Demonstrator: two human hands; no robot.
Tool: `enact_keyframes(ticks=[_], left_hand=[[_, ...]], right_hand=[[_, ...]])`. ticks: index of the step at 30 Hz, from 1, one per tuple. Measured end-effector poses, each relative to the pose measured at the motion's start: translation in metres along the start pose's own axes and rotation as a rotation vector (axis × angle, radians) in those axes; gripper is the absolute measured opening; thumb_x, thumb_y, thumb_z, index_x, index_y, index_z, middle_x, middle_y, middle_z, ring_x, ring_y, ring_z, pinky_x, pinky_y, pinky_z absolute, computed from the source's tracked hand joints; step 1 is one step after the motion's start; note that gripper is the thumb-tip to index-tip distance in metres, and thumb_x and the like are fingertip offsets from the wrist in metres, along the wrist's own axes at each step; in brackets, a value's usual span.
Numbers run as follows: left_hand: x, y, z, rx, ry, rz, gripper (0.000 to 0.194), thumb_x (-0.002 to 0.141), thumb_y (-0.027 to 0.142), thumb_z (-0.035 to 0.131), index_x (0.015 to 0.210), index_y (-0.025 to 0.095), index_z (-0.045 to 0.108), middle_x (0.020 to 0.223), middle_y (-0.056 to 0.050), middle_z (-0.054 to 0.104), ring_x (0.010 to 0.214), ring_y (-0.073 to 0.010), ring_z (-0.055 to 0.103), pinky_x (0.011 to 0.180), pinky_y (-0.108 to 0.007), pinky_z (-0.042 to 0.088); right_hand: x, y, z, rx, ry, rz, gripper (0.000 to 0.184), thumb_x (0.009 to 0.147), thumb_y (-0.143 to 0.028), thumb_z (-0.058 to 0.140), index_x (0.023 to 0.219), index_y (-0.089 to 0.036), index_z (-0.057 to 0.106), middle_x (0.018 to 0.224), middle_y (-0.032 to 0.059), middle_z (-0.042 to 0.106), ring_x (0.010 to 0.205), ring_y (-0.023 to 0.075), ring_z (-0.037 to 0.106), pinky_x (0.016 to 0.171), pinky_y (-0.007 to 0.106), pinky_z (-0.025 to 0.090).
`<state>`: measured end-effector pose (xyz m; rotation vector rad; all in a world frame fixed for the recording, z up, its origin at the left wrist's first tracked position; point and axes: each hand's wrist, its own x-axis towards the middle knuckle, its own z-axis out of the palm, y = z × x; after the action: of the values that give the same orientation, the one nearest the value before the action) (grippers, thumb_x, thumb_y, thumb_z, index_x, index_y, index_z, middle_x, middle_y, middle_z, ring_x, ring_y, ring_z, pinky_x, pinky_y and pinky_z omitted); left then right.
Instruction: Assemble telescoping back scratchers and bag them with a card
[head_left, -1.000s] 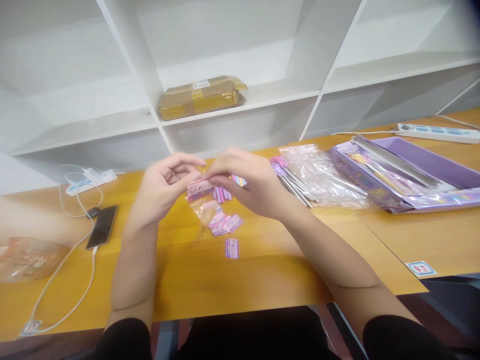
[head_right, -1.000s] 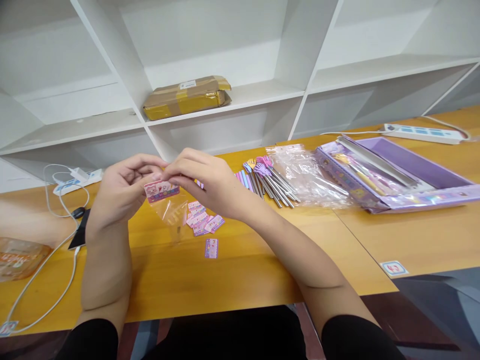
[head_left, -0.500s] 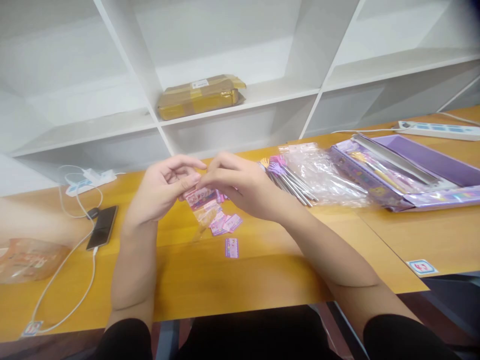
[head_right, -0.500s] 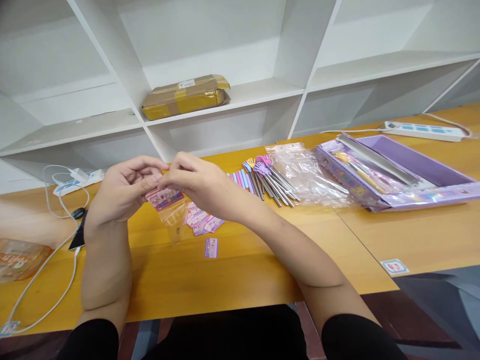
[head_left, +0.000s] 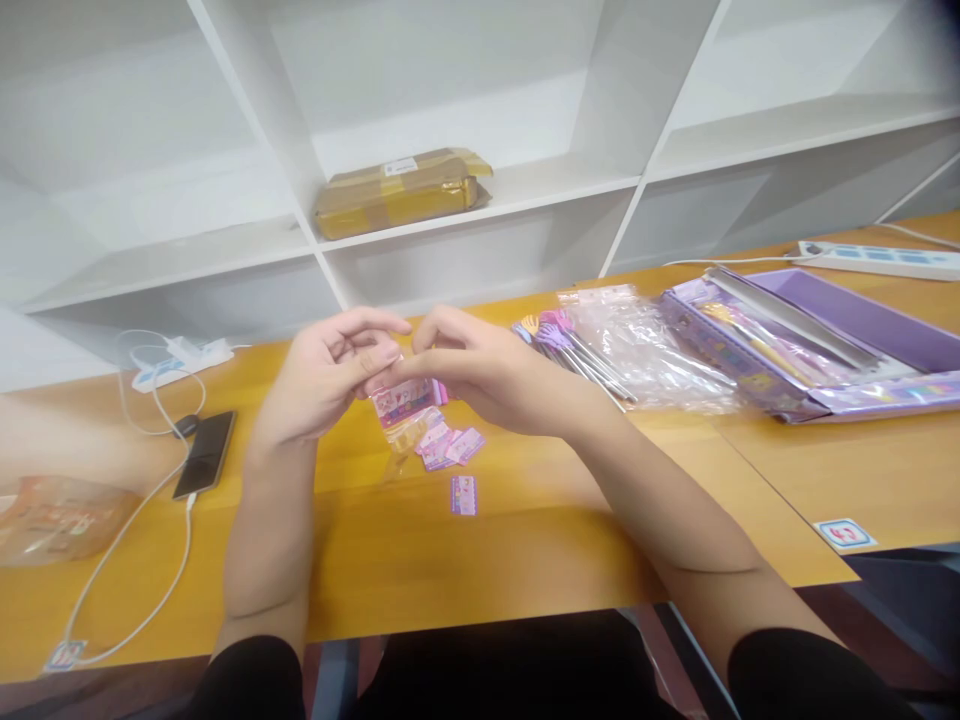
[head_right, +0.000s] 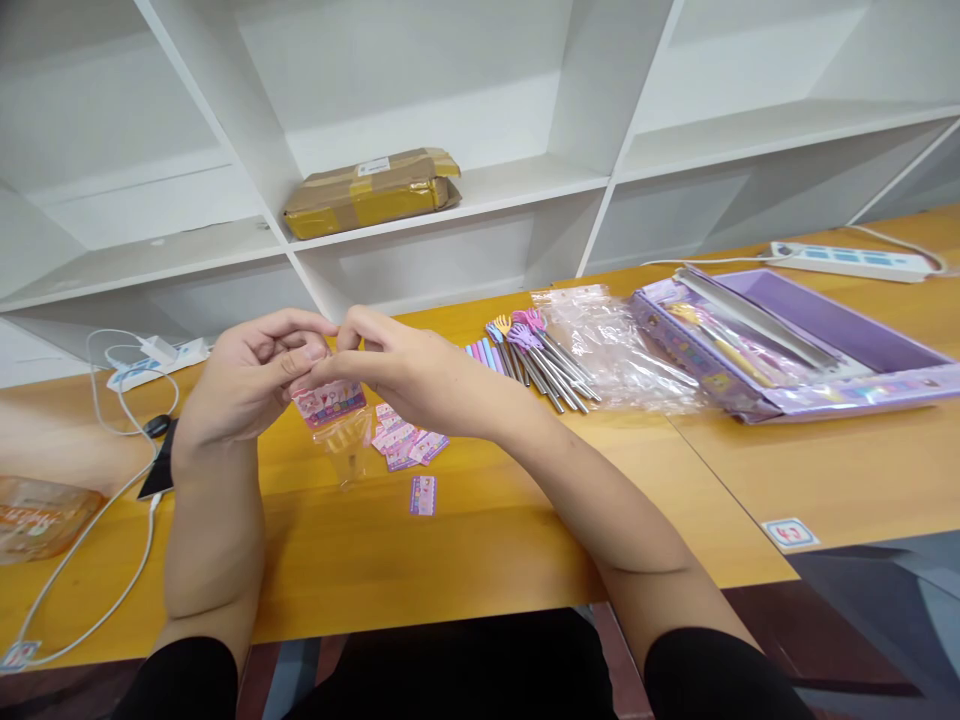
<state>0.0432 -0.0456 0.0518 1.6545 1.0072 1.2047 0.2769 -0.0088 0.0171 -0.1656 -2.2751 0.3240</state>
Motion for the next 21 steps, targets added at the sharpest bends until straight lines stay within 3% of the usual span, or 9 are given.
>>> enact_keyframes(ticks=[4, 10, 16, 21], left_hand=[[0.0004, -0.0011, -0.0007, -0.033, -0.013, 0.000, 0.031, 0.083, 0.043, 0.095, 0.104, 0.023, 0.084, 0.069, 0.001, 0.066, 0.055, -0.0105, 0.056, 0.052, -0.024, 0.047], [-0.0001, -0.0010, -0.0010, -0.094, -0.024, 0.005, 0.029, 0.084, 0.036, 0.094, 0.107, 0.020, 0.086, 0.066, 0.002, 0.062, 0.051, -0.0063, 0.050, 0.049, -0.019, 0.046], [0.0000, -0.0001, -0.0003, -0.142, -0.023, 0.012, 0.029, 0.086, 0.033, 0.093, 0.111, 0.020, 0.086, 0.063, 0.003, 0.057, 0.049, -0.0056, 0.046, 0.049, -0.018, 0.046], [0.0016, -0.0011, 0.0000, -0.191, -0.018, -0.003, 0.031, 0.086, 0.031, 0.092, 0.113, 0.019, 0.086, 0.063, 0.003, 0.058, 0.050, -0.0071, 0.050, 0.049, -0.019, 0.048]], right_hand=[[-0.0014, -0.0013, 0.0008, -0.020, -0.040, 0.017, 0.053, 0.105, -0.001, 0.046, 0.141, -0.032, 0.069, 0.115, 0.0037, 0.053, 0.092, 0.0134, 0.054, 0.087, 0.029, 0.055], [0.0004, -0.0028, -0.0009, 0.054, -0.061, -0.003, 0.035, 0.113, -0.019, 0.052, 0.141, -0.031, 0.069, 0.114, 0.0051, 0.047, 0.092, 0.0150, 0.053, 0.090, 0.036, 0.057], [0.0017, -0.0026, -0.0038, 0.138, -0.068, 0.000, 0.035, 0.113, -0.024, 0.056, 0.145, -0.032, 0.066, 0.119, 0.0062, 0.046, 0.102, 0.0168, 0.058, 0.100, 0.043, 0.060], [-0.0001, -0.0055, -0.0052, 0.236, -0.124, 0.052, 0.042, 0.110, -0.023, 0.061, 0.150, -0.035, 0.061, 0.136, 0.0082, 0.044, 0.107, 0.0152, 0.067, 0.108, 0.046, 0.063]])
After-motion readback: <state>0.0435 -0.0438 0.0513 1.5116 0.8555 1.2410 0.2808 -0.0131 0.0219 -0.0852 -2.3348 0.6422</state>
